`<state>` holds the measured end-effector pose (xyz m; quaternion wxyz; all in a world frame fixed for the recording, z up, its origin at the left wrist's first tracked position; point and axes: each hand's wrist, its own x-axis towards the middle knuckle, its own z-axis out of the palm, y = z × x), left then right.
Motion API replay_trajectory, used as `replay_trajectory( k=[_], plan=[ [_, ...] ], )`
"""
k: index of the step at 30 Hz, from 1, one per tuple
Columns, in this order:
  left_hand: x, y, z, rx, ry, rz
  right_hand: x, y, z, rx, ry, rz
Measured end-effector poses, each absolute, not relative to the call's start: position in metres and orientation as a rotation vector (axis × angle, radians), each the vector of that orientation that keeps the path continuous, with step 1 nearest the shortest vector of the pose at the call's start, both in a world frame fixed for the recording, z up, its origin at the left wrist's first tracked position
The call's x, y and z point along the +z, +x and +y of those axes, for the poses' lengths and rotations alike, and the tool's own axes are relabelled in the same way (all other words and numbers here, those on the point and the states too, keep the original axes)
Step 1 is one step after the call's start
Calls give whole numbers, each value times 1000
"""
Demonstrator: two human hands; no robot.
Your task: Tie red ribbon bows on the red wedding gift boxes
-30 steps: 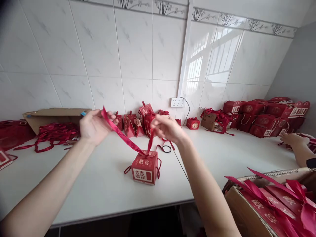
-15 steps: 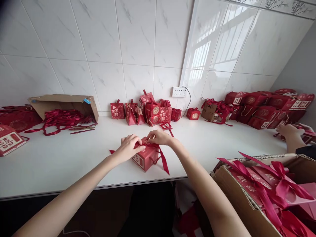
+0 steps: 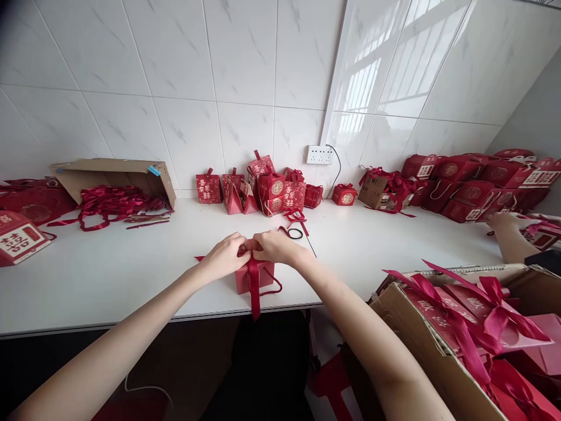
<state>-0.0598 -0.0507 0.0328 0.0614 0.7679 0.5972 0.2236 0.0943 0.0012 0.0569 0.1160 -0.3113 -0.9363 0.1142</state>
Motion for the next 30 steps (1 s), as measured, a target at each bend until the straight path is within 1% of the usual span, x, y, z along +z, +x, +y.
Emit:
replay_trajectory(
  k=[7,12,17,27,30],
  plan=[
    [38,-62,-49,629,2403,1696,52,97,11,498,-836,-2739],
    [32,-62,-48,734,2418,1660,51,105,14,656,-829,-2677],
    [26,-65,-47,837,2405,1606,50,106,12,714,-825,-2630],
    [22,-68,-46,891,2336,1575,45,105,12,891,-803,-2563],
    [24,-67,-48,873,2318,1581,47,105,11,999,-807,-2527]
  ],
)
